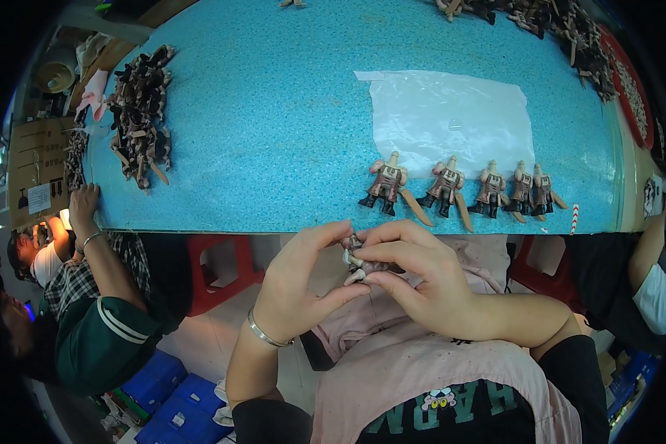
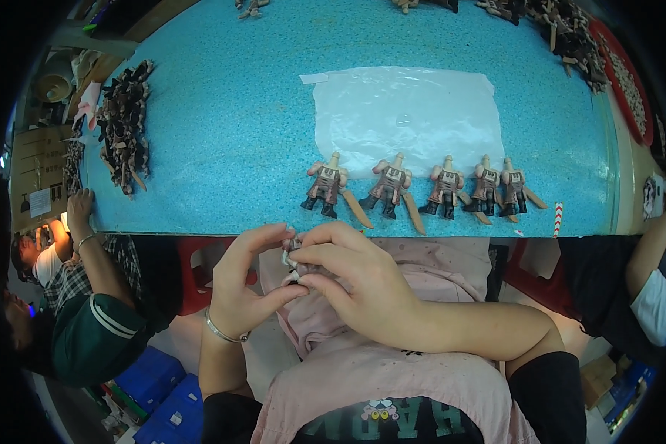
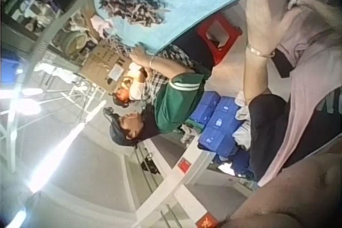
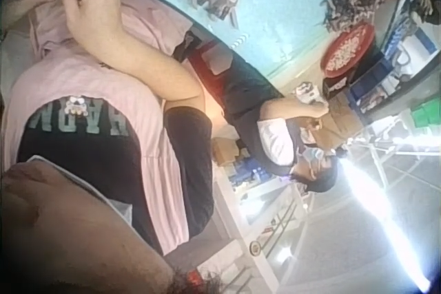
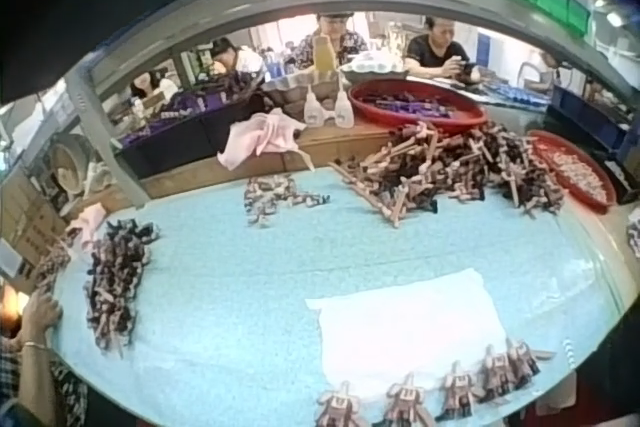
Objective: The person assembles toy figures by connecting parts by hand, empties a bin of toy parts onto the table, and applies adhesive from a bottle to the figures while assembling additional components.
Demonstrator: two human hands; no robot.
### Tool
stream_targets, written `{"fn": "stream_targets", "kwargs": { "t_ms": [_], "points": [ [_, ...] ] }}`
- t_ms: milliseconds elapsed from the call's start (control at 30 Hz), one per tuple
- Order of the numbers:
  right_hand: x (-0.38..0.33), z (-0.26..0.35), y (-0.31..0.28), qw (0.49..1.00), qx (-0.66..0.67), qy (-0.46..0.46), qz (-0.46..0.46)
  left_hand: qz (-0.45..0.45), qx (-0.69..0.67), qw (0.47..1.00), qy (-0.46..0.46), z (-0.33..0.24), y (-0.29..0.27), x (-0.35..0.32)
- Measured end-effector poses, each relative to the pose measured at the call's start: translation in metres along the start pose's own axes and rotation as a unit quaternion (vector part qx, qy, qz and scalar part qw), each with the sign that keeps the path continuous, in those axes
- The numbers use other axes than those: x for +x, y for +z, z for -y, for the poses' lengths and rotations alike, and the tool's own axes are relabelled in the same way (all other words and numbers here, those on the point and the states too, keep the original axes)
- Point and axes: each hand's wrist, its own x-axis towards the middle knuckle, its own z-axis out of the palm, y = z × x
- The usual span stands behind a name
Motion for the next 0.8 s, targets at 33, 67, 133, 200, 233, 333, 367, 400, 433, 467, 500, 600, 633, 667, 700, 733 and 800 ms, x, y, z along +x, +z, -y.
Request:
{"fn": "stream_targets", "kwargs": {
  "t_ms": [33,67,133,200,233,333,367,400,433,467,500,600,633,667,700,733,800],
  "points": [
    [-0.001,0.000,0.001,1.000,0.001,0.001,-0.001,0.001,0.012,1.000,0.001,-0.002,0.000,0.001],
    [-0.002,0.001,0.001,1.000,0.014,0.017,-0.005,0.002,0.025,1.000,0.003,-0.003,0.000,0.002],
    [-0.002,0.002,0.002,0.999,0.028,0.034,-0.010,0.011,0.025,1.000,0.005,-0.004,-0.001,0.003],
    [-0.002,0.001,0.001,0.998,0.045,0.046,-0.019,0.020,0.026,0.999,0.008,-0.003,-0.002,0.004],
    [-0.002,0.001,0.002,0.998,0.046,0.047,-0.020,0.019,-0.018,1.000,-0.004,-0.002,-0.003,0.003],
    [-0.002,0.000,0.003,0.996,0.063,0.050,-0.030,0.017,-0.070,0.997,-0.014,0.007,-0.005,0.002],
    [-0.002,-0.001,0.003,0.997,0.058,0.044,-0.029,0.014,-0.079,0.997,-0.012,0.010,-0.005,0.001],
    [-0.001,-0.002,0.003,0.997,0.053,0.039,-0.028,0.016,-0.080,0.997,-0.013,0.009,-0.005,0.002],
    [-0.001,-0.002,0.003,0.997,0.053,0.040,-0.029,0.010,-0.067,0.998,-0.018,0.008,-0.004,0.003],
    [-0.001,-0.002,0.004,0.997,0.052,0.040,-0.028,0.003,-0.053,0.998,-0.023,0.008,-0.003,0.004],
    [-0.001,-0.003,0.003,0.998,0.050,0.040,-0.026,0.004,-0.055,0.998,-0.023,0.008,-0.002,0.005],
    [-0.001,-0.007,0.007,0.996,0.074,0.021,-0.040,-0.017,-0.074,0.997,-0.033,0.009,0.002,0.002],
    [-0.002,-0.006,0.006,0.996,0.073,0.022,-0.041,-0.031,-0.082,0.995,-0.035,0.010,0.004,-0.001],
    [-0.002,-0.006,0.005,0.995,0.084,0.036,-0.033,-0.046,-0.090,0.994,-0.038,0.010,0.005,-0.002],
    [-0.001,-0.005,0.005,0.994,0.096,0.049,-0.025,-0.045,-0.090,0.994,-0.037,0.010,0.005,-0.002],
    [-0.001,-0.005,0.004,0.994,0.096,0.048,-0.025,-0.045,-0.094,0.994,-0.042,0.010,0.005,-0.002],
    [0.001,-0.006,0.002,0.996,0.077,0.051,0.001,-0.047,-0.094,0.993,-0.046,0.010,0.005,-0.003]
  ]
}}
